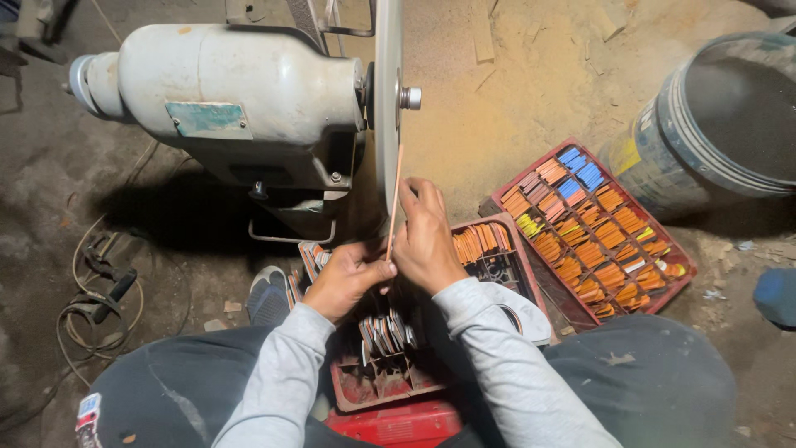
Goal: The person sits at a disc sander and sands the edges of small curved sandal components, holding each piece against the spinning disc by hand. They sand pieces one at a time, turn pieces over to sand both sides, and place finished pieces into a compartment tray on their lap with other cut components.
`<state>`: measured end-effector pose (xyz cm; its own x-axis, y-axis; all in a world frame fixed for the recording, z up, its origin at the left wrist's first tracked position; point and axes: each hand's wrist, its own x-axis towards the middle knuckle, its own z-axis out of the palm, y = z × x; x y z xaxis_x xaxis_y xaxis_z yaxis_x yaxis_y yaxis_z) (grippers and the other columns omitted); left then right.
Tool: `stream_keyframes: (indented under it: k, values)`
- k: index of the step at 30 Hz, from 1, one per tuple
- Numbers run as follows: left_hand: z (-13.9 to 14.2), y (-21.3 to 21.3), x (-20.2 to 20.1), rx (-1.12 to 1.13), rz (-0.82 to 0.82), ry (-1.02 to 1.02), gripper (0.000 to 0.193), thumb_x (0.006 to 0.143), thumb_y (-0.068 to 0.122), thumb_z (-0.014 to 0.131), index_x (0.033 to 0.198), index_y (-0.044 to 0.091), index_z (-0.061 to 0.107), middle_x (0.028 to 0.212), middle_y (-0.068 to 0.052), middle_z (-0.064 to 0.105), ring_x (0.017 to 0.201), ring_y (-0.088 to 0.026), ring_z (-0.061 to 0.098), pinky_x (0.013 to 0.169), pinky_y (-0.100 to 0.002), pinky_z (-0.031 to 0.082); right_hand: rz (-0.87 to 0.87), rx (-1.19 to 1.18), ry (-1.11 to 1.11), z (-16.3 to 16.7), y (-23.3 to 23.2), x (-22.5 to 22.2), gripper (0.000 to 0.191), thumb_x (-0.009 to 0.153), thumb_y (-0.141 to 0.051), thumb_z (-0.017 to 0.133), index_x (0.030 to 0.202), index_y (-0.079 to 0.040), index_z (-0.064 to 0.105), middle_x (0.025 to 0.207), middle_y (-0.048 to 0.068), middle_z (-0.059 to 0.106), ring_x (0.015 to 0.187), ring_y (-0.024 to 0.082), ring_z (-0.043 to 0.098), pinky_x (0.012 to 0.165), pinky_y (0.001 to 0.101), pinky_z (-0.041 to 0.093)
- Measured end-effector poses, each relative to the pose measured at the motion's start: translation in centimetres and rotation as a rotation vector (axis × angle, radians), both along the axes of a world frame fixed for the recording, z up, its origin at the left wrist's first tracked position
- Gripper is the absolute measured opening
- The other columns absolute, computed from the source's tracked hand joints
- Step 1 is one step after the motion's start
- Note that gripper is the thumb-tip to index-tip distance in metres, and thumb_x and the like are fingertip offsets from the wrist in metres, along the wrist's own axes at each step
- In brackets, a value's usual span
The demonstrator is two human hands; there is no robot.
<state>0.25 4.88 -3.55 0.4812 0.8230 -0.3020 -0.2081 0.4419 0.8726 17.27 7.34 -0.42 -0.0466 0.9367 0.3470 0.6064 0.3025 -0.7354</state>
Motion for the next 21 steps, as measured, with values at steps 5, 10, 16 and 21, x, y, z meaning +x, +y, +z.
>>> stream_keyframes:
  k: [5, 10, 16, 21]
  values:
    - [1.3, -2.4, -1.3, -0.071, -0.05, 0.042, 0.046, 0.09, 0.012, 0.076, 0.132, -0.004, 0.066, 0.097, -0.004, 0.07, 0.081, -0.009, 0.061, 0.072, -0.028, 0.052, 0.02, -0.07, 0.01, 0.0, -2.9, -0.5, 0.06, 0.074, 0.007, 0.051, 0.134, 0.007, 0.058, 0.126, 0.028, 0.056, 0.119, 0.045, 0.052, 0.107, 0.0478, 0.042]
    - [3.0, -6.0, -2.0, 0.409, -0.077, 1.047, 0.055, 0.075, 0.015, 0.087, 0.127, 0.005, 0.068, 0.092, -0.012, 0.067, 0.08, -0.024, 0.066, 0.077, -0.035, 0.053, 0.421, -0.434, 0.101, -0.4, -4.4, 4.0, 0.048, 0.078, 0.003, 0.051, 0.123, 0.002, 0.068, 0.12, 0.021, 0.068, 0.117, 0.036, 0.063, 0.106, 0.0391, 0.048]
    - [2.5, -5.8, -0.6, 0.859, 0.155, 0.971, 0.055, 0.073, 0.009, 0.085, 0.124, 0.001, 0.065, 0.103, -0.017, 0.064, 0.093, -0.035, 0.066, 0.082, -0.039, 0.054, 0.379, -0.523, 0.187, -1.3, -4.3, 6.3, 0.051, 0.081, 0.001, 0.049, 0.129, 0.003, 0.063, 0.131, 0.018, 0.068, 0.129, 0.029, 0.061, 0.113, 0.0345, 0.041]
    - [1.0, -4.6, 1.3, 0.335, 0.074, 0.609, 0.056, 0.079, 0.013, 0.083, 0.131, 0.002, 0.065, 0.105, -0.007, 0.071, 0.086, -0.014, 0.071, 0.077, -0.029, 0.058, 0.236, -0.403, 0.247, -0.2, -3.2, 5.2, 0.048, 0.084, 0.001, 0.047, 0.13, 0.002, 0.063, 0.123, 0.019, 0.067, 0.124, 0.032, 0.063, 0.11, 0.0362, 0.045]
